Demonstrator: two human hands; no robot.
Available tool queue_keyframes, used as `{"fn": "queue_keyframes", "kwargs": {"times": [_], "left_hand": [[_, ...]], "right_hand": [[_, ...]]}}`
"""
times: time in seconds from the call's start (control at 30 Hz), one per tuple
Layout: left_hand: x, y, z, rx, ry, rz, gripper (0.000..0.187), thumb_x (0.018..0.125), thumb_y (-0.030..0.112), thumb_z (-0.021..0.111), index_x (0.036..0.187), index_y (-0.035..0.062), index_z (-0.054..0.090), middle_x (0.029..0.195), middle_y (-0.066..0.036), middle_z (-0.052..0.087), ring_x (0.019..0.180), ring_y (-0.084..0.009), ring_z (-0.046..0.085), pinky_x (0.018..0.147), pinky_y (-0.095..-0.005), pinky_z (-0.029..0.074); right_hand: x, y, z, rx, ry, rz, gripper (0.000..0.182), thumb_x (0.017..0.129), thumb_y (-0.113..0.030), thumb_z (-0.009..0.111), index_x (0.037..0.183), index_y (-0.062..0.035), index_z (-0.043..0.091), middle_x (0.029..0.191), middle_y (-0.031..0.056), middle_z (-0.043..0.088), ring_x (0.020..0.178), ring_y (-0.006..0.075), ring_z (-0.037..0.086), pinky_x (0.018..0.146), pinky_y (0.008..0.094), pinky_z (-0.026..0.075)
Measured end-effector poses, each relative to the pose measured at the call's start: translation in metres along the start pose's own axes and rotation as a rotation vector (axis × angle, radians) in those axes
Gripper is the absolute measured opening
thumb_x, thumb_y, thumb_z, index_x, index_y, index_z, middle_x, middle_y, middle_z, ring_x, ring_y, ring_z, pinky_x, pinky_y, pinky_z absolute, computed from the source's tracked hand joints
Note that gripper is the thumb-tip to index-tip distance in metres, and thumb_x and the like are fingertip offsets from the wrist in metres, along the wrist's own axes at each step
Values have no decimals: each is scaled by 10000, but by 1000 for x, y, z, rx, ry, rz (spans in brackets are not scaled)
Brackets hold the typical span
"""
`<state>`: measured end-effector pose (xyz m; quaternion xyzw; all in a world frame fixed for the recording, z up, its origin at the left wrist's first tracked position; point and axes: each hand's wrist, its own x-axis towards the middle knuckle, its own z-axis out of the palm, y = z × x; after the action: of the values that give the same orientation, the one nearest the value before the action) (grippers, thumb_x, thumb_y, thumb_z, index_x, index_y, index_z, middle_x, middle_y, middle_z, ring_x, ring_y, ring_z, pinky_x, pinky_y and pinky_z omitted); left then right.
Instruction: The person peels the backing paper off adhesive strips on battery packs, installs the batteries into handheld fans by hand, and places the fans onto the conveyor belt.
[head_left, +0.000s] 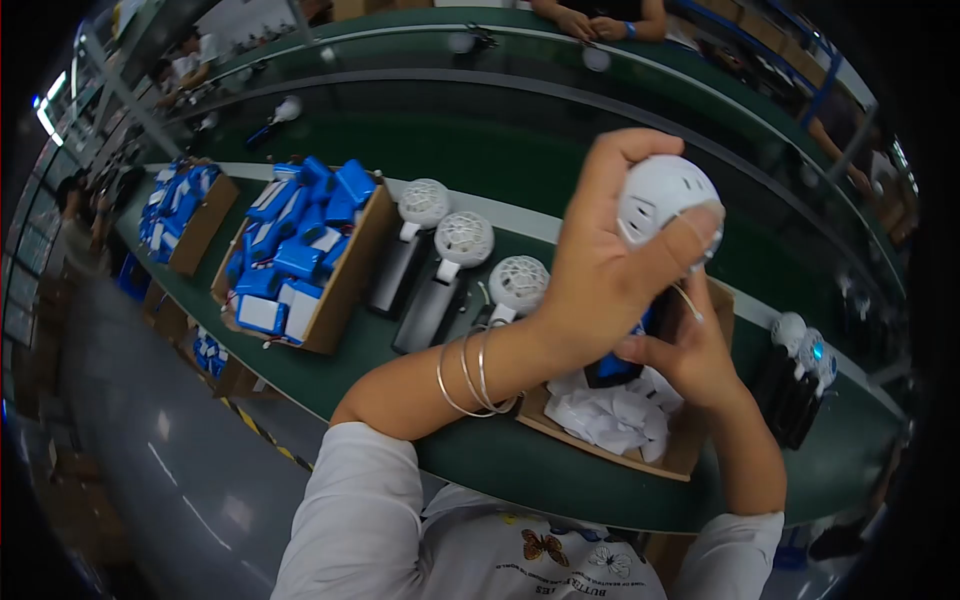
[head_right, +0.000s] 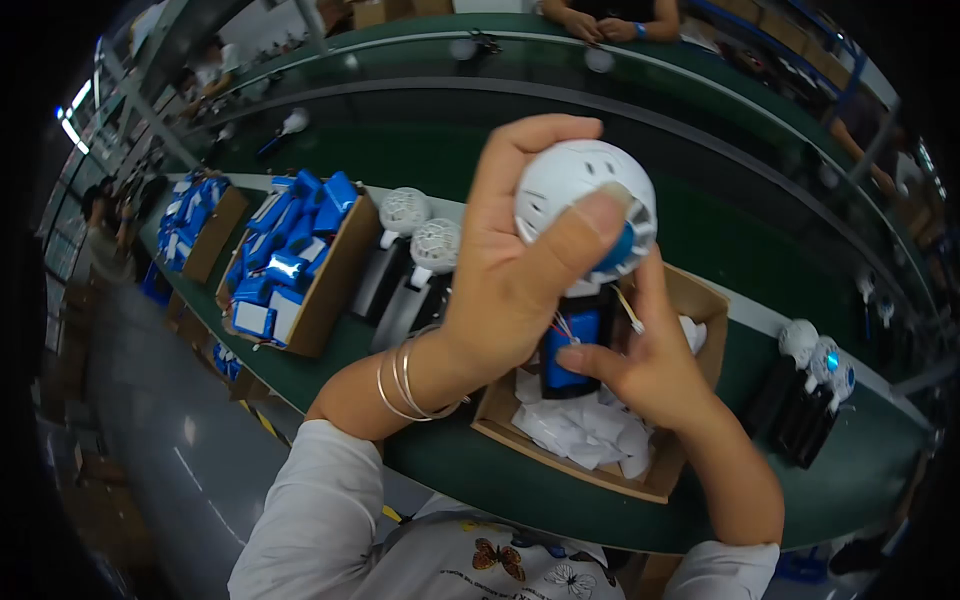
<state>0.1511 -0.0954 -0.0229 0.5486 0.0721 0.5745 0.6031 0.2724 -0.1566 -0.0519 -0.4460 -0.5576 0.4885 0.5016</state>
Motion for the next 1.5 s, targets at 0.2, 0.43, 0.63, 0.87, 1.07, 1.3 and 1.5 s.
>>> {"fn": "queue_keyframes", "kwargs": {"times": [0.2, 0.43, 0.63, 0.87, 1.07, 1.3, 1.5], "left_hand": [[13, 15, -42, 353, -83, 76, 567, 802, 214, 623, 1243, 69, 297, 983, -122, 499, 863, -182, 531, 738, -282, 456], [26, 78, -220, 2057, -592, -45, 314, 703, 35, 619, 1003, 61, 529, 1015, -136, 578, 961, -302, 562, 789, -379, 463], [21, 86, -228, 1955, -625, -437, 604, 645, -36, 634, 1205, 75, 437, 1138, -129, 539, 1065, -321, 493, 874, -378, 425], [-4, 69, -228, 2342, -455, -177, 590, 621, 13, 658, 1174, 21, 454, 1048, -162, 540, 1003, -337, 477, 862, -420, 392], [-25, 33, -79, 1080, 92, -172, 365, 882, 255, 441, 1150, 8, 454, 950, -103, 547, 860, -219, 515, 725, -324, 432], [-43, -13, 9, -35, -238, -816, 438, 951, 399, 247, 974, 31, 484, 766, -64, 527, 609, -106, 499, 521, -215, 415], [-45, -22, 12, 11, -291, -898, 467, 950, 424, 229, 981, 27, 474, 766, -54, 505, 600, -98, 475, 527, -209, 407]], "right_hand": [[21, -8, -12, -16, -18, 64, 521, 726, -160, 702, 1155, -6, 450, 1009, 66, 547, 944, 144, 507, 875, 269, 383], [124, 20, -167, -252, 377, 352, 432, 718, -203, 657, 1062, -3, 490, 833, 96, 537, 814, 204, 558, 674, 349, 474], [165, 87, -197, -918, 395, 590, 589, 659, -453, 703, 1011, 1, 576, 1000, 162, 596, 932, 264, 582, 737, 383, 466], [107, 13, -152, -1252, 191, -159, 348, 764, -341, 615, 919, -40, 541, 933, 160, 575, 875, 311, 563, 711, 396, 457], [-6, -7, -54, -909, 25, -705, 226, 726, -194, 661, 845, -56, 528, 816, 95, 546, 727, 267, 553, 623, 343, 446], [-22, 6, -38, -678, 350, -900, 220, 628, -67, 728, 819, -46, 620, 752, 81, 575, 621, 196, 554, 516, 279, 436], [-23, 7, -42, -787, 370, -872, 205, 599, -26, 723, 754, -27, 589, 725, 68, 555, 607, 181, 527, 495, 269, 412]]}}
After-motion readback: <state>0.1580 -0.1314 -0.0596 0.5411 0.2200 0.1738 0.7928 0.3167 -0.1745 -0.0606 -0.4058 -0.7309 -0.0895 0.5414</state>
